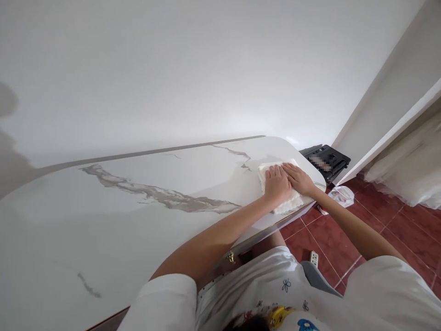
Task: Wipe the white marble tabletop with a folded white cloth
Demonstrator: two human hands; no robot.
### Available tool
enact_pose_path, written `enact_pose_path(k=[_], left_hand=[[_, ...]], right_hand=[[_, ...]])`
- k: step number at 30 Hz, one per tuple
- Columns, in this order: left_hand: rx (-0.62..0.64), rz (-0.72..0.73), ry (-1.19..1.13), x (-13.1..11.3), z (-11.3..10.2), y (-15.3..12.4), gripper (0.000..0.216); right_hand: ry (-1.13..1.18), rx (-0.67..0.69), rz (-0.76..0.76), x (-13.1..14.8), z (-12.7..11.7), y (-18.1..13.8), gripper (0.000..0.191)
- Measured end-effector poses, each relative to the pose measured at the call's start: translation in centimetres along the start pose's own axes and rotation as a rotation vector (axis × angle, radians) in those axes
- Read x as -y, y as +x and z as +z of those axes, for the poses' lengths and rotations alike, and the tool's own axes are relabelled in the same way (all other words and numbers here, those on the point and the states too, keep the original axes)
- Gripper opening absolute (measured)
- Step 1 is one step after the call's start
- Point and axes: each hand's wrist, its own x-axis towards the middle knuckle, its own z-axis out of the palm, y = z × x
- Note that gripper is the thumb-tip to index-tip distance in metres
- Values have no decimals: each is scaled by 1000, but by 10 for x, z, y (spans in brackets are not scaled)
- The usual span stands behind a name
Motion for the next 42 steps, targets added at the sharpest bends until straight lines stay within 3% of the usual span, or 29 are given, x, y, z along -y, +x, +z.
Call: enact_pose_path(k=[4,8,12,21,29,34,42], left_hand=[[-44,48,-51,-15,6,-8,60],[-79,78,-106,-25,12,6,61],[-96,31,-141,-14,13,38,59],[-118,-148,-72,52,21,116,56],[-189,-233,-20,92,27,166,55],[-188,-258,4,96,32,190,55],[-177,-220,-32,78,36,214,54]], right_hand=[[-8,-24,-6,-9,-4,-23,54],[-18,-51,-14,-33,-4,-21,51],[-26,-41,-8,-52,0,16,52],[23,6,-71,-63,21,136,51],[65,-3,-161,-75,37,214,50],[117,21,-178,-92,39,236,50],[133,45,-120,-122,30,233,51]])
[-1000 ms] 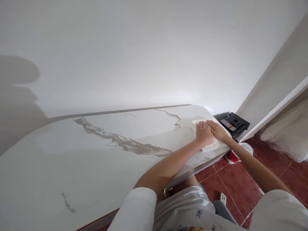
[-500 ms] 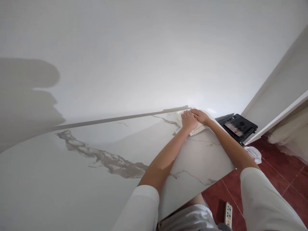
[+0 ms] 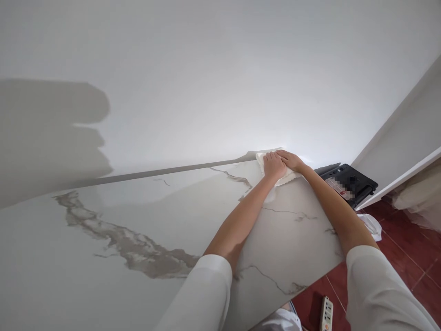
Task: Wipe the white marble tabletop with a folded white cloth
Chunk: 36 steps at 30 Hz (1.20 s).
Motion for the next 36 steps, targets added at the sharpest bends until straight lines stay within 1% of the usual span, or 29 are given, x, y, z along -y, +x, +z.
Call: enact_pose_path(k=[5,8,12,16,21,27,32,36], left_hand=[[61,-16,-13,-10,-1,-1,58],[92,-15,-22,-20,-2,-7,60],[86,10,-57,-40,-2,-23,60],[98,47,-76,-61,-3,-44,60],[112,97,-121,-79,-7,-69,59],[128,164,-102,-93,-14,-97,59],[150,207,-82,-104,-20,-121,59],[134,247,-89,-112,-24,-142,58]], right_hand=[[-15,26,11,-8,-2,-5,59],[-35,38,47,-10,-6,-17,65],[-68,29,70,-10,-15,-46,71],[-91,7,57,-12,-23,-81,75],[-112,-10,42,-10,-30,-119,72],[-112,-31,86,0,-34,-157,67],[-110,-55,94,17,-39,-189,64],[-127,-69,99,31,-43,-219,64]])
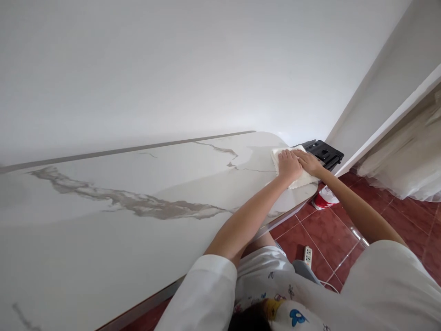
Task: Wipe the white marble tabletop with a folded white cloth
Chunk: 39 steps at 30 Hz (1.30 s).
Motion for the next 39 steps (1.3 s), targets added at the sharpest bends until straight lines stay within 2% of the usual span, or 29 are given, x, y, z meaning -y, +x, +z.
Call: enact_pose_path(k=[4,9,12,15,18,24,30,35,39], left_hand=[[-8,26,-12,-12,-1,-24,57],[-6,78,-28,-18,-12,-64,61],[19,55,-8,-12,-23,-83,59],[82,27,7,-1,-31,-87,61],[87,-51,-55,14,-31,-74,59],[-100,-130,-94,48,-18,-24,50],[-84,-177,-123,77,-14,25,50],[-148,-256,-158,95,-12,51,46],[-165,-269,-164,113,-12,70,41]], right_hand=[[-47,-16,46,17,-6,-31,61],[-135,-3,35,52,-8,-61,56],[-169,6,36,74,-3,-67,56],[-166,20,45,85,5,-60,56],[-128,28,37,83,12,-36,57],[-38,37,-27,56,25,34,58],[-34,-22,53,34,42,89,60],[-20,-4,135,22,51,126,56],[-15,-17,116,18,56,151,51]])
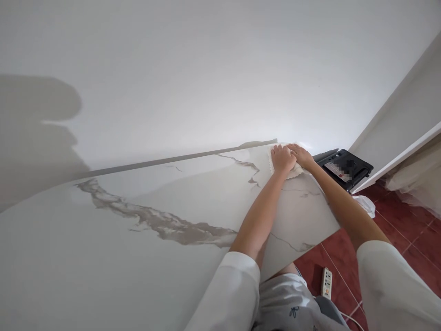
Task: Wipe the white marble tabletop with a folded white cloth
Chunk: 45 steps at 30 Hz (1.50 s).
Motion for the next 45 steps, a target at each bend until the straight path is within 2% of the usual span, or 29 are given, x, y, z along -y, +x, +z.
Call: enact_pose_path(k=[7,14,21,27,32,39,45], left_hand=[[23,53,54,22,1,33,40],[-11,19,98,43,-5,46,38],[-20,-16,156,77,-30,38,36],[-54,-44,198,104,-54,17,34],[-32,15,237,144,-82,1,34],[-12,18,226,231,-142,-30,39],[-24,-19,237,294,-191,-65,45]], right_hand=[[-19,-24,20,9,7,31,51],[-12,-25,24,30,17,56,49],[-42,-11,-17,70,35,70,49],[-29,-71,-102,104,54,75,47],[-70,-80,-123,155,67,75,44],[-19,-101,-161,263,96,82,38],[51,-113,-200,349,116,81,40]])
